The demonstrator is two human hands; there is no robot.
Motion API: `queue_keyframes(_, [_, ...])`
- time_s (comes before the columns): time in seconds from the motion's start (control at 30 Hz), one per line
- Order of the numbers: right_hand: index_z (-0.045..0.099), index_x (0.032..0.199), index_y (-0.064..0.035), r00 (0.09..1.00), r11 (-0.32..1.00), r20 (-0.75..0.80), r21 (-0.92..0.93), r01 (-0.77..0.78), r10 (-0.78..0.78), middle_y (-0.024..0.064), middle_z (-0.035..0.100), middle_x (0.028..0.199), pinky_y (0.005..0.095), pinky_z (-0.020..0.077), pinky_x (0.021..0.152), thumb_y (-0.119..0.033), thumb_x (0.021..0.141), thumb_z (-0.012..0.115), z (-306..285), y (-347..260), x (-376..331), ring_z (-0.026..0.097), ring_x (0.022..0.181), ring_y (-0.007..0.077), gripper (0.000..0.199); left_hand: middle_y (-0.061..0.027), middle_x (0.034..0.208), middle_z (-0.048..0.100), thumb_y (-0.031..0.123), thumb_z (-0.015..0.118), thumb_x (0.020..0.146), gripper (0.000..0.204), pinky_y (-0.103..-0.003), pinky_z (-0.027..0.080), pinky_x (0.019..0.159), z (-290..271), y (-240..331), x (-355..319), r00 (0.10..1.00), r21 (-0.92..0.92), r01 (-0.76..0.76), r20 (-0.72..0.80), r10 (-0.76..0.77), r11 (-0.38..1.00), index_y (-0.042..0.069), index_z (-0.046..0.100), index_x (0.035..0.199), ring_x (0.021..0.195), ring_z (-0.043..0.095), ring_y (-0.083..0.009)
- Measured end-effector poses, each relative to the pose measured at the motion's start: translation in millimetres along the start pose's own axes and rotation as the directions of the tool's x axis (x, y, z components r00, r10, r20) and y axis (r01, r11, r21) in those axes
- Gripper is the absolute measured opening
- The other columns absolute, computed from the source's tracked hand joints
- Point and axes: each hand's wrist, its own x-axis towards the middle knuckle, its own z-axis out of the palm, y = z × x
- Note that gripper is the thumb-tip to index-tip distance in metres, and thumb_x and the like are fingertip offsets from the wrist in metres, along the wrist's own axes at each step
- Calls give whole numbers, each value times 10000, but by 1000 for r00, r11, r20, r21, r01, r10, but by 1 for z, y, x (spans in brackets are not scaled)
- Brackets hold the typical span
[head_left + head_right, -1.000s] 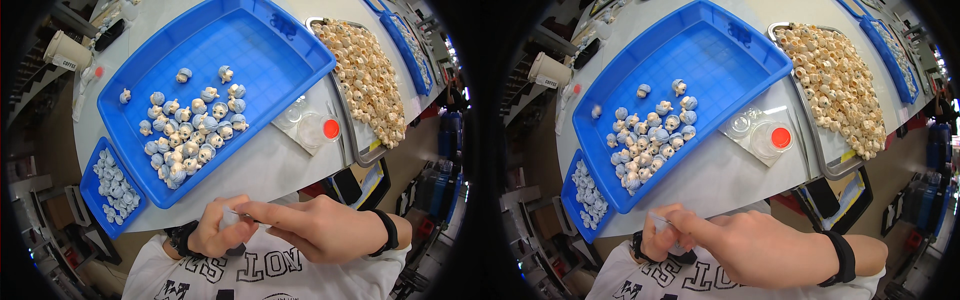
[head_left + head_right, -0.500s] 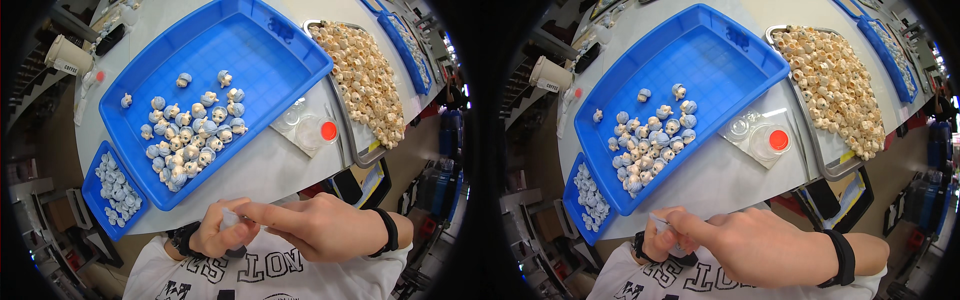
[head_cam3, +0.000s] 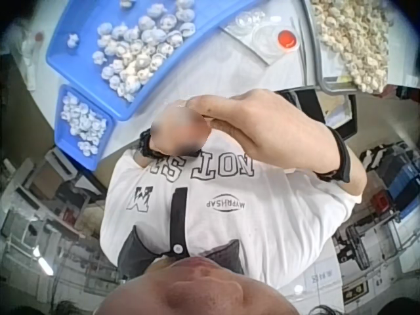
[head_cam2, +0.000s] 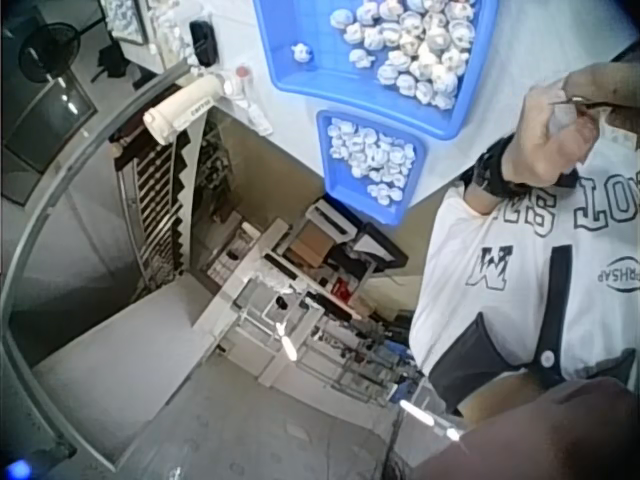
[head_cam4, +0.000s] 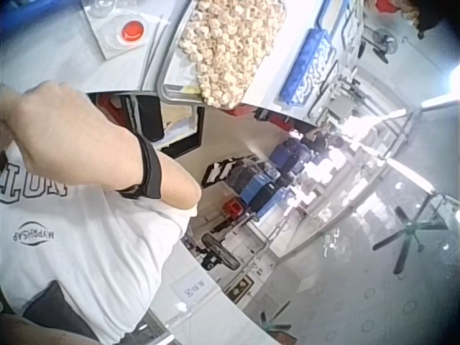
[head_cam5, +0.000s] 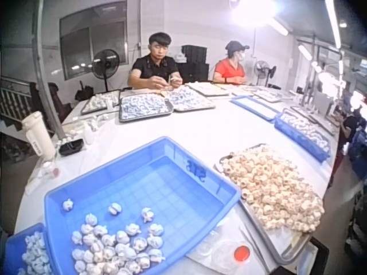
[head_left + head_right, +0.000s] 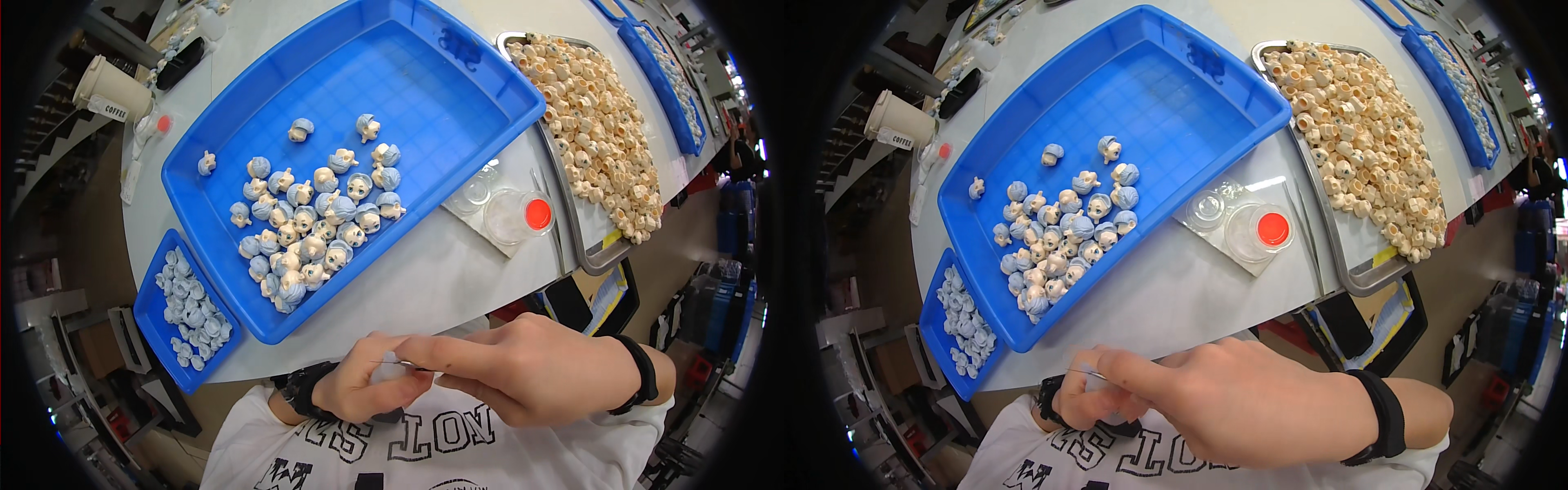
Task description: The person uses tweezers to pick up small white components from a tray and inserts them into the eye sockets of doll heads. The person handles the doll heads one at a time, placing the finished units back into a blue tray. The task involves repetitive precision assembly of small parts.
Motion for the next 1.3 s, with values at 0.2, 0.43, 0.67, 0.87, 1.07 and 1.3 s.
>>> queue_keyframes(0.2, [419, 1289, -64, 999, 1000, -30, 12, -23, 24, 126, 645, 819, 346, 504, 518, -37, 808, 587, 4, -3, 4, 624, 620, 299, 511, -17, 673, 541, 213, 524, 857, 231, -224, 379, 533, -2, -9, -6, 999, -72, -12, -49, 9, 997, -17, 515, 882, 578, 470, -76])
queue_keyframes(0.43, [413, 1302, -28, 998, 996, -27, -71, -55, 53, 133, 639, 845, 315, 508, 537, -40, 803, 591, 1, -17, -2, 631, 657, 267, 530, -30, 661, 540, 262, 545, 863, 266, -230, 375, 527, 0, -6, -4, 995, -119, -61, -90, 50, 991, 0, 499, 854, 581, 473, -84])
queue_keyframes(0.67, [515, 1194, 47, 961, 915, -216, 395, -76, 173, 130, 594, 818, 259, 455, 629, -197, 902, 411, 10, 6, -17, 573, 676, 159, 394, -34, 676, 511, 240, 535, 881, 236, -234, 351, 551, 1, -5, -3, 993, -232, -116, -51, 107, 966, 25, 463, 818, 594, 428, -87])
queue_keyframes(0.87, [506, 1191, 27, 925, 527, -142, 847, -72, 353, 62, 588, 817, 223, 446, 656, -113, 942, 418, 50, 38, -27, 542, 764, 89, 299, -66, 637, 471, 372, 594, 847, 375, -283, 419, 544, 6, 0, -5, 992, -194, -31, -129, 5, 981, 22, 467, 806, 569, 482, -161])
queue_keyframes(1.07, [455, 1179, 22, 916, 618, -284, 785, 53, 283, 66, 548, 722, 214, 412, 515, -177, 956, 424, 72, 44, -34, 503, 540, 91, 301, -84, 738, 491, 286, 652, 816, 346, -277, 416, 597, 6, 0, -7, 996, -178, -17, -87, 2, 984, 11, 453, 883, 666, 500, -147])
queue_keyframes(1.3, [414, 1241, 63, 936, 817, -293, 577, 7, 198, 71, 530, 675, 225, 383, 508, -79, 921, 378, 55, 36, -32, 460, 510, 96, 352, -6, 718, 515, 163, 652, 798, 271, -237, 365, 562, 12, -3, -5, 992, -53, -75, -107, 69, 996, 47, 456, 944, 621, 465, -69])
